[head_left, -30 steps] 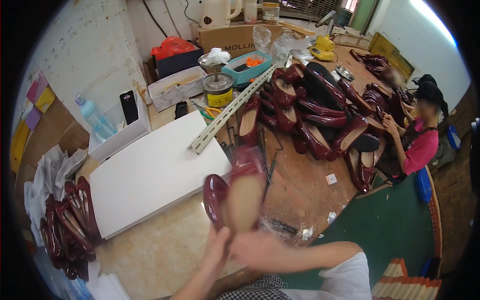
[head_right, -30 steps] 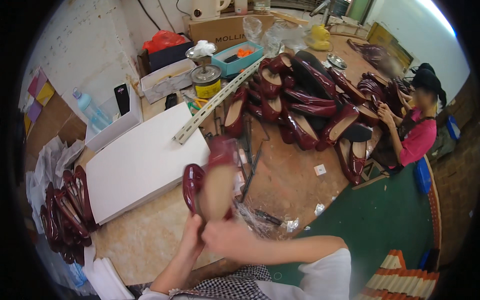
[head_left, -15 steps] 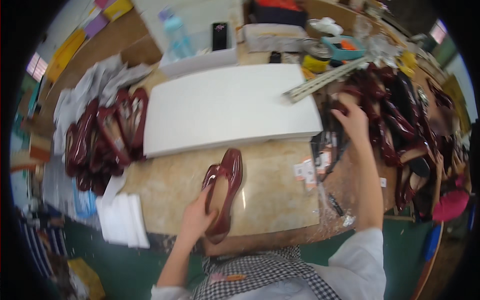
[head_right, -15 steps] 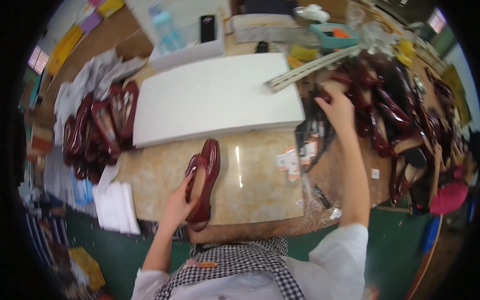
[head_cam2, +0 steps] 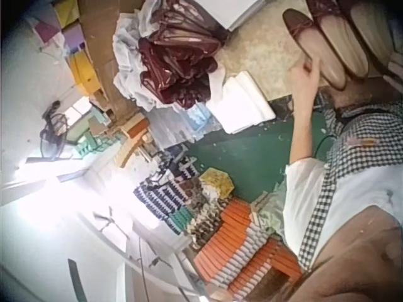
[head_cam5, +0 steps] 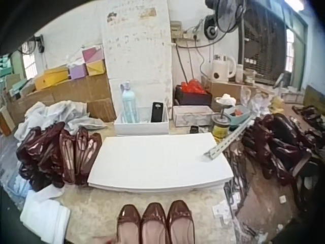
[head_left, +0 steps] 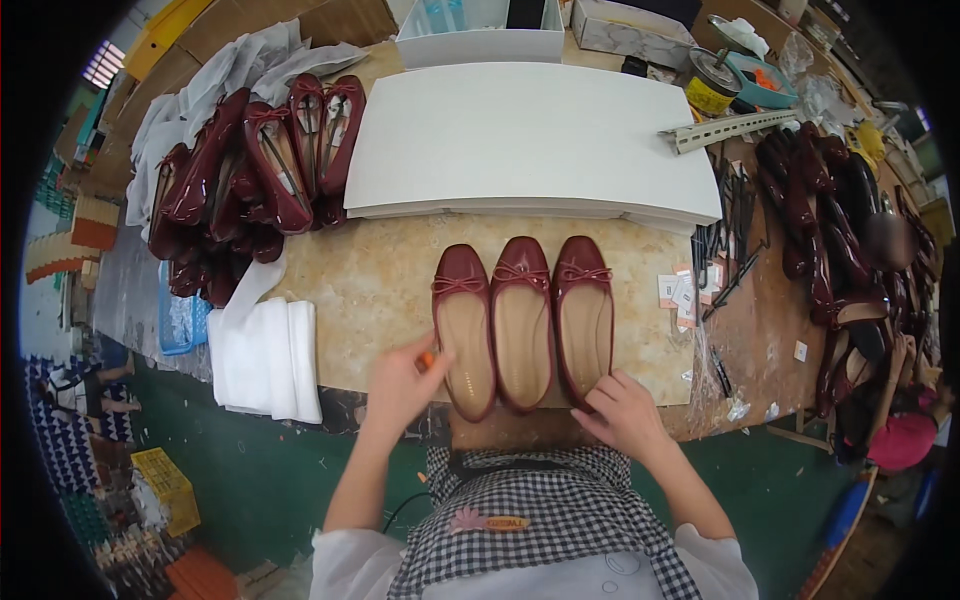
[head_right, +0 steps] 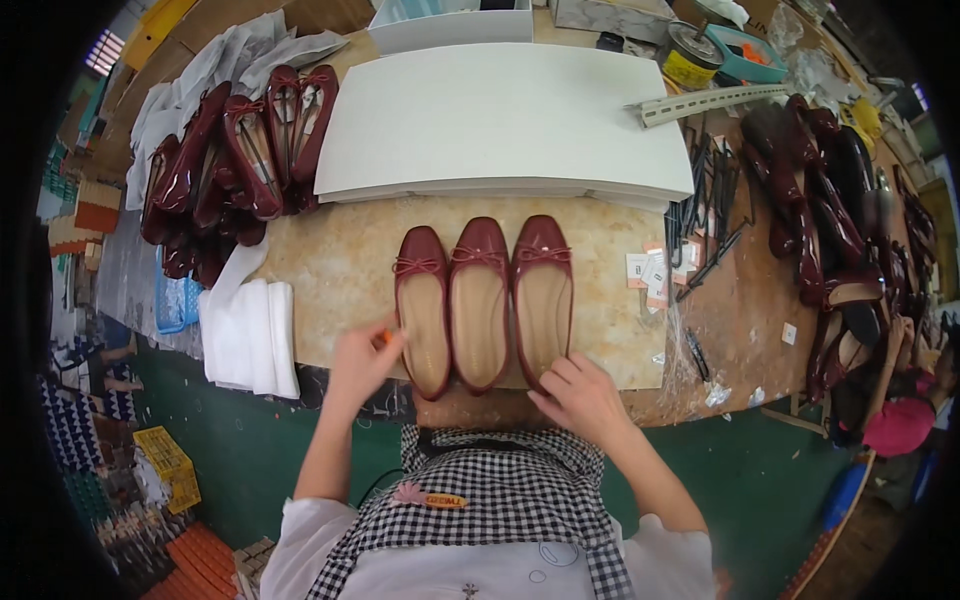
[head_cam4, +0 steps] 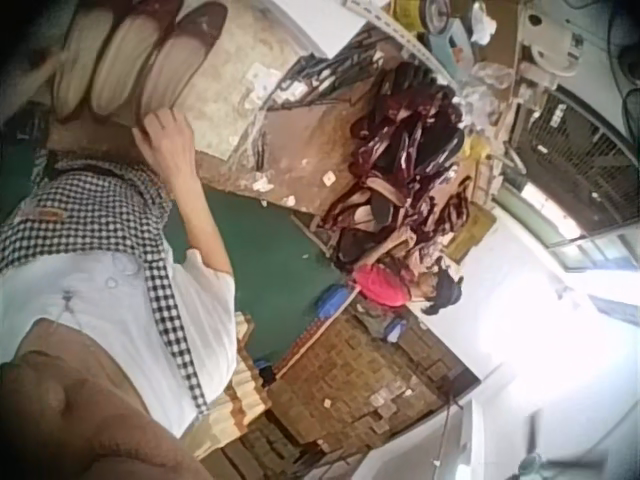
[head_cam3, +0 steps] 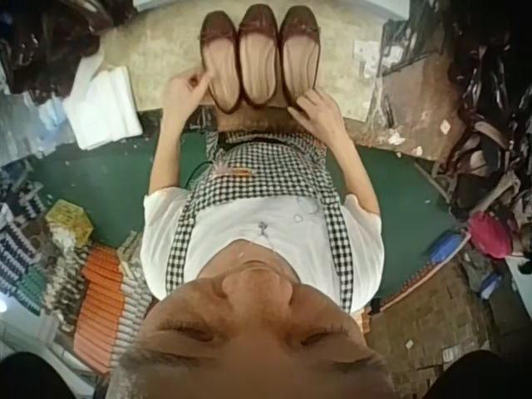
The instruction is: The person cleans maroon patent leather flats with a cloth, then inserts a shoe tree into each shoe. They wrap each shoe in white tissue paper and place it on a pile. The person repeats this process for multiple pairs of shoes on a cluttered workbench.
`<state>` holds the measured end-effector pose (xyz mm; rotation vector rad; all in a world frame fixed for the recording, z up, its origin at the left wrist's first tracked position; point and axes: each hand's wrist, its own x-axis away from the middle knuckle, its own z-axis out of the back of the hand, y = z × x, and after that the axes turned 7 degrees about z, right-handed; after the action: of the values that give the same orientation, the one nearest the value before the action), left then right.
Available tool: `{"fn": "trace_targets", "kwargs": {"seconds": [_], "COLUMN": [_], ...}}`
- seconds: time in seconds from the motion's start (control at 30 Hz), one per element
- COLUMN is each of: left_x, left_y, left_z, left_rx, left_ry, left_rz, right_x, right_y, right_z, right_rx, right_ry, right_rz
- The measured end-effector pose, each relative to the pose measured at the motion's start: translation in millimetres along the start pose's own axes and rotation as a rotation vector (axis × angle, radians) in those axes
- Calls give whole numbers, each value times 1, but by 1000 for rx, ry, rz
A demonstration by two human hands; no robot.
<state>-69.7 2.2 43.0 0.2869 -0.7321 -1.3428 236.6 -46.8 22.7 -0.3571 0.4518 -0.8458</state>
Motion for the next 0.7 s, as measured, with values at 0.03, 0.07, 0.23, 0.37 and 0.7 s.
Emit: {"fn": "trace_targets", "kwargs": {"seconds": [0.03, 0.07, 0.23, 0.37, 0.7], "left_x": [-18, -43, -206, -254, -9], "left_y": [5, 13, 136, 136, 149], "left_z": [4, 9, 3, -21, -26], "left_rx": [-69, -137, -500, -449, 121], "left_ry": [200, 398, 604, 472, 13], "left_rz": [-123, -247, -479, -359, -1200], "right_x": [0, 1, -3, 11, -17], "right_y": [2, 6, -4, -23, -11], "right_z": [7, 11, 37, 50, 30], "right_rx": [-21, -21, -59, -138, -1754], "right_ry": [-11, -36, -151, 47, 749], "right_rz": [-12, -15, -84, -342, -939]}}
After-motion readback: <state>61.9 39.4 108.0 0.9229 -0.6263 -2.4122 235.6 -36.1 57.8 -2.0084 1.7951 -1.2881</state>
